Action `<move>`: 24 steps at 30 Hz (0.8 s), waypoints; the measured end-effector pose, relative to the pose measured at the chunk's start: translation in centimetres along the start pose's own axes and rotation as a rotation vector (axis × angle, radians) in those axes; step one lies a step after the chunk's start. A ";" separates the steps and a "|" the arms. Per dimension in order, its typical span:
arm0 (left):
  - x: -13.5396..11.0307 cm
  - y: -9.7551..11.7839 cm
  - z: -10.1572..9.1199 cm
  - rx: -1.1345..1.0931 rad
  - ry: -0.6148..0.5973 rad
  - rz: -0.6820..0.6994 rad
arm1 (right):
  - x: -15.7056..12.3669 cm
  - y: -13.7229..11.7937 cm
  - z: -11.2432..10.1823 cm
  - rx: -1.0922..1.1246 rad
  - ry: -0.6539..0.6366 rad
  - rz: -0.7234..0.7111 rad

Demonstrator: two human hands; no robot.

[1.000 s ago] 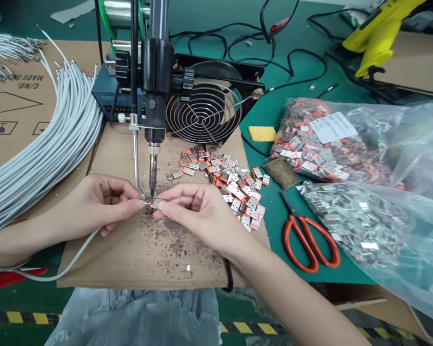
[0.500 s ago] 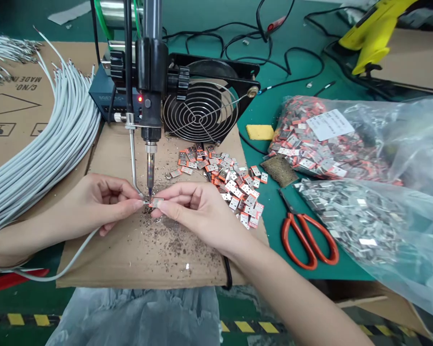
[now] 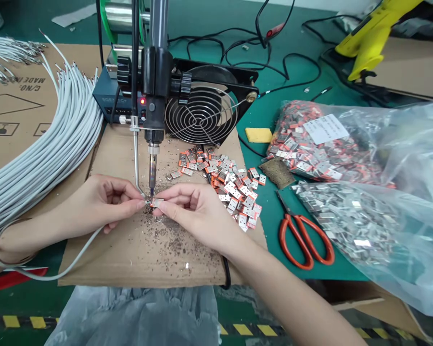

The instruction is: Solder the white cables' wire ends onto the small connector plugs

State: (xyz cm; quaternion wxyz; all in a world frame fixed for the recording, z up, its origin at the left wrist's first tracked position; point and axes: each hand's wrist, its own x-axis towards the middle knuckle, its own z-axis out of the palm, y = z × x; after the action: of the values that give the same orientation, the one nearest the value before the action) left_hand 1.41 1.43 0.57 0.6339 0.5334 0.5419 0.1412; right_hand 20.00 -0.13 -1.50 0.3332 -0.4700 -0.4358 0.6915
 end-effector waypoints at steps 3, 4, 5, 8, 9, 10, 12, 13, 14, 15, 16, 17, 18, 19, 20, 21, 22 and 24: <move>-0.1 -0.2 0.0 -0.002 -0.005 0.027 | 0.0 0.0 0.0 -0.015 -0.002 -0.011; -0.1 -0.3 0.0 -0.002 -0.010 0.031 | 0.0 0.1 0.0 -0.019 -0.004 -0.017; -0.1 -0.4 -0.1 -0.001 -0.015 0.035 | 0.1 0.1 0.1 -0.021 -0.006 -0.022; -0.1 -0.5 -0.2 -0.002 -0.028 0.036 | 0.3 0.1 0.2 -0.016 -0.001 -0.027; -0.1 -0.5 -0.2 -0.004 -0.028 0.036 | 0.3 0.1 0.2 -0.015 0.003 -0.028; -0.1 -0.5 -0.2 -0.004 -0.024 0.037 | 0.3 0.2 0.2 -0.017 0.004 -0.030; -0.2 -0.5 -0.2 0.005 -0.016 0.042 | 0.2 0.2 0.2 -0.025 -0.005 -0.040; -0.2 -0.5 -0.2 0.012 -0.012 0.048 | 0.1 0.2 0.1 -0.029 -0.016 -0.048; -0.3 -0.4 -0.1 0.020 -0.010 0.054 | 0.1 0.2 0.1 -0.031 -0.028 -0.057; -0.3 -0.4 -0.1 0.023 -0.008 0.061 | 0.0 0.2 0.0 -0.032 -0.040 -0.064; -0.4 -0.4 0.0 0.021 -0.008 0.067 | -0.1 0.2 -0.1 -0.029 -0.050 -0.068; -0.4 -0.4 0.0 0.017 -0.009 0.075 | -0.1 0.2 -0.1 -0.024 -0.057 -0.071; -0.4 -0.4 0.1 0.011 -0.008 0.083 | -0.1 0.2 -0.1 -0.018 -0.061 -0.069; -0.4 -0.4 0.1 0.005 -0.006 0.089 | -0.2 0.2 -0.2 -0.014 -0.062 -0.065; -0.5 -0.4 0.1 0.000 -0.005 0.093 | -0.2 0.2 -0.2 -0.009 -0.059 -0.062; -0.5 -0.5 0.1 -0.003 -0.002 0.096 | -0.2 0.2 -0.2 -0.005 -0.056 -0.060; -0.5 -0.5 0.1 -0.004 -0.001 0.096 | -0.2 0.2 -0.2 -0.001 -0.054 -0.060; -0.5 -0.6 0.2 -0.011 0.000 0.095 | -0.2 0.2 -0.1 0.007 -0.056 -0.063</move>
State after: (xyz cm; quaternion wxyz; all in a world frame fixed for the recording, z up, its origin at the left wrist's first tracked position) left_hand 1.12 0.71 0.37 0.6295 0.5550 0.5152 0.1741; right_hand 20.16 -0.33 -1.70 0.3439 -0.4353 -0.4573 0.6951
